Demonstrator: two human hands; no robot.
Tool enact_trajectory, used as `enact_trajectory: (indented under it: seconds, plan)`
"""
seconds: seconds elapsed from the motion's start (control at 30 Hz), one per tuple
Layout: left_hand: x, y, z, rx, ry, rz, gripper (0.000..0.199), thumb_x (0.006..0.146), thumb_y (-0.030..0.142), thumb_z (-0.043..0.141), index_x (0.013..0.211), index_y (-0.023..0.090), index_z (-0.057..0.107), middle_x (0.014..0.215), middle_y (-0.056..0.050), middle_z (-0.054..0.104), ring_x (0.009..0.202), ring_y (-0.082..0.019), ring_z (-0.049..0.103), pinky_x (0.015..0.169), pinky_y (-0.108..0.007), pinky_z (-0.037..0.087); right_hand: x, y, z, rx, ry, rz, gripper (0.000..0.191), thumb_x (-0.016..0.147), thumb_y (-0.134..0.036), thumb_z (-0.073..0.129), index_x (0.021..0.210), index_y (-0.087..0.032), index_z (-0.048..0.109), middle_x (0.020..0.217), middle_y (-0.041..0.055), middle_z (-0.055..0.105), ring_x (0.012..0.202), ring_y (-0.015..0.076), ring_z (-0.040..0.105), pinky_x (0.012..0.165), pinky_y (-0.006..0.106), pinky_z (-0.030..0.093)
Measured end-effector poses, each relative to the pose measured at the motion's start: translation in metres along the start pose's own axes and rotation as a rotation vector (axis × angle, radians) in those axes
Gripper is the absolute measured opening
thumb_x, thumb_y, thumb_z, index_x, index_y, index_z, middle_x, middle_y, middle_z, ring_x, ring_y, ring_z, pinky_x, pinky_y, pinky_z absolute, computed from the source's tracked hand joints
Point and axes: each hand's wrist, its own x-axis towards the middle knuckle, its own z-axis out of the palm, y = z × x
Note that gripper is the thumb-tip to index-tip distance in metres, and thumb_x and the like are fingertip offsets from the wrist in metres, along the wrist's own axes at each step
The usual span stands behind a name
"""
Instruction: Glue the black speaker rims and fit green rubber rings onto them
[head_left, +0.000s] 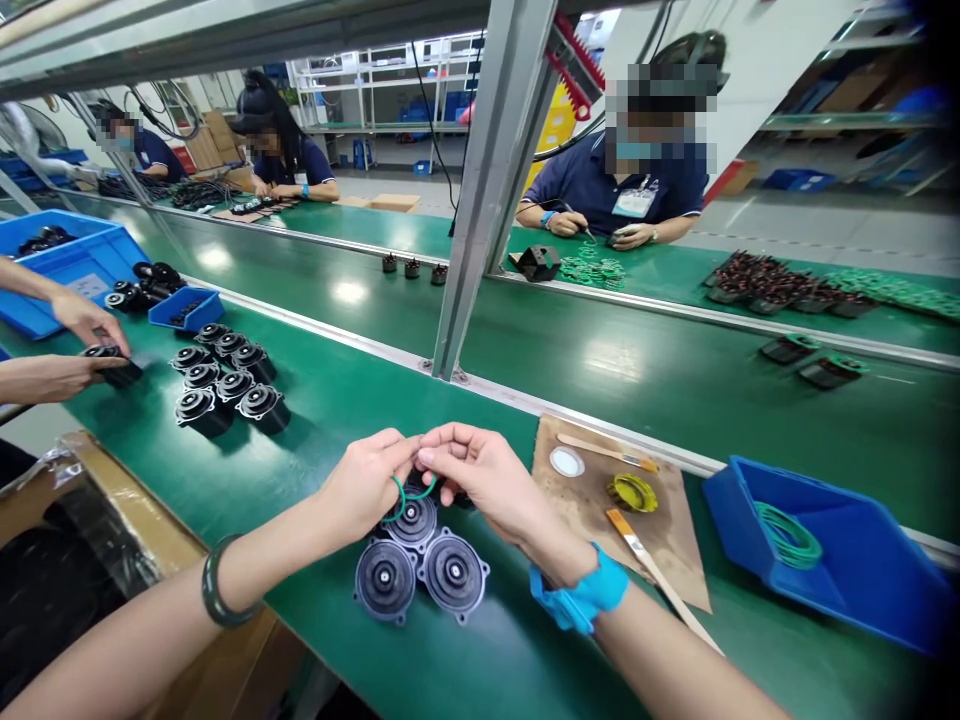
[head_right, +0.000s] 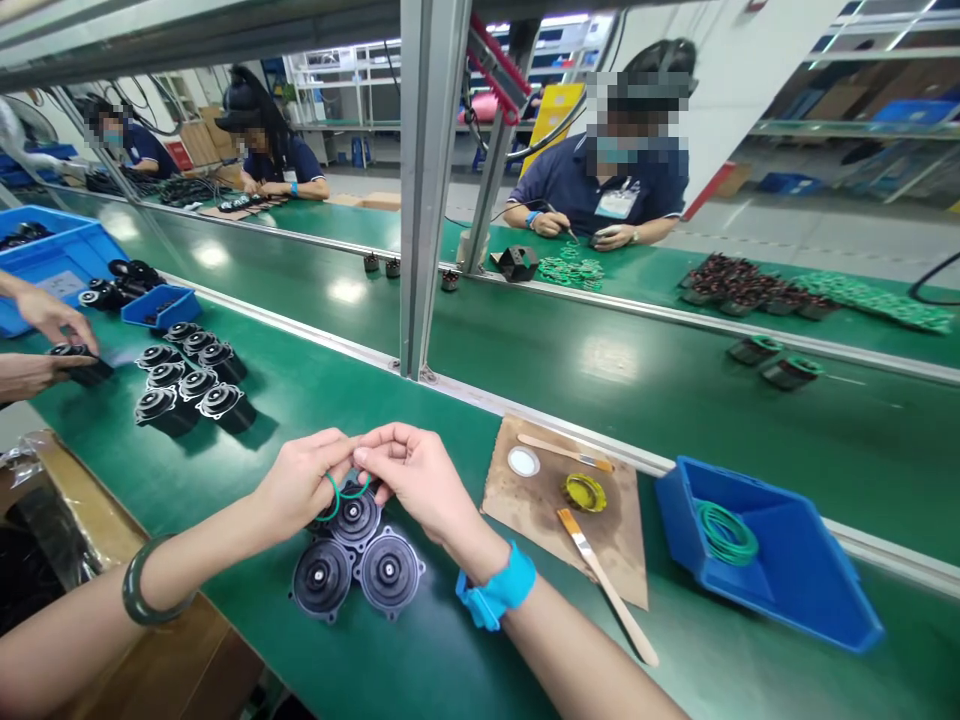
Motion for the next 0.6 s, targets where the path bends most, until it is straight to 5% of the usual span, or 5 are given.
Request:
enact_trajectory:
  seconds: [0.13, 0.27, 0.47, 0.6]
  plan:
    - [-0.003, -0.009, -0.004, 0.140, -0.031, -0.035, 0.027, 0.099, 0.022, 0.044, 0.112, 0.015, 0.067, 0.093, -0.006, 0.068, 0.078, -0.015, 0.066, 0.071, -0.026, 0.055, 0.010, 0.004, -0.010, -0.481, 0.022, -0.135, 0.022, 0.081, -0.036, 0.060, 0.086, -0.016, 0.063, 0.064, 0.0008, 0.068, 0.053, 0.0116, 0.060, 0.049, 0.023, 0.046]
    - [-0.008, -0.017, -0.013, 0.240, -0.135, 0.018, 0.021, 0.095, 0.021, 0.051, 0.098, 0.019, 0.072, 0.091, -0.003, 0.068, 0.075, -0.015, 0.065, 0.066, -0.025, 0.054, 0.020, 0.009, -0.022, -0.724, 0.114, -0.244, 0.005, 0.080, -0.023, 0.062, 0.079, -0.019, 0.066, 0.069, 0.0001, 0.071, 0.065, 0.0144, 0.064, 0.064, 0.027, 0.047]
    - [-0.013, -0.025, -0.010, 0.242, -0.229, 0.234, 0.021, 0.095, 0.017, 0.053, 0.106, 0.021, 0.071, 0.105, -0.003, 0.073, 0.094, -0.017, 0.064, 0.080, -0.029, 0.057, 0.022, 0.013, -0.032, -0.991, 0.134, -0.386, 0.015, 0.086, -0.016, 0.054, 0.085, -0.020, 0.069, 0.088, 0.0056, 0.073, 0.081, 0.0211, 0.064, 0.075, 0.034, 0.047]
    - [-0.009, -0.027, -0.004, 0.224, -0.267, 0.292, 0.021, 0.096, 0.016, 0.051, 0.105, 0.017, 0.071, 0.107, -0.004, 0.074, 0.102, -0.017, 0.064, 0.092, -0.029, 0.054, 0.007, 0.013, -0.039, -1.109, -0.004, -0.499, 0.019, 0.089, -0.015, 0.055, 0.104, -0.020, 0.066, 0.099, 0.0064, 0.072, 0.094, 0.0230, 0.064, 0.083, 0.038, 0.048]
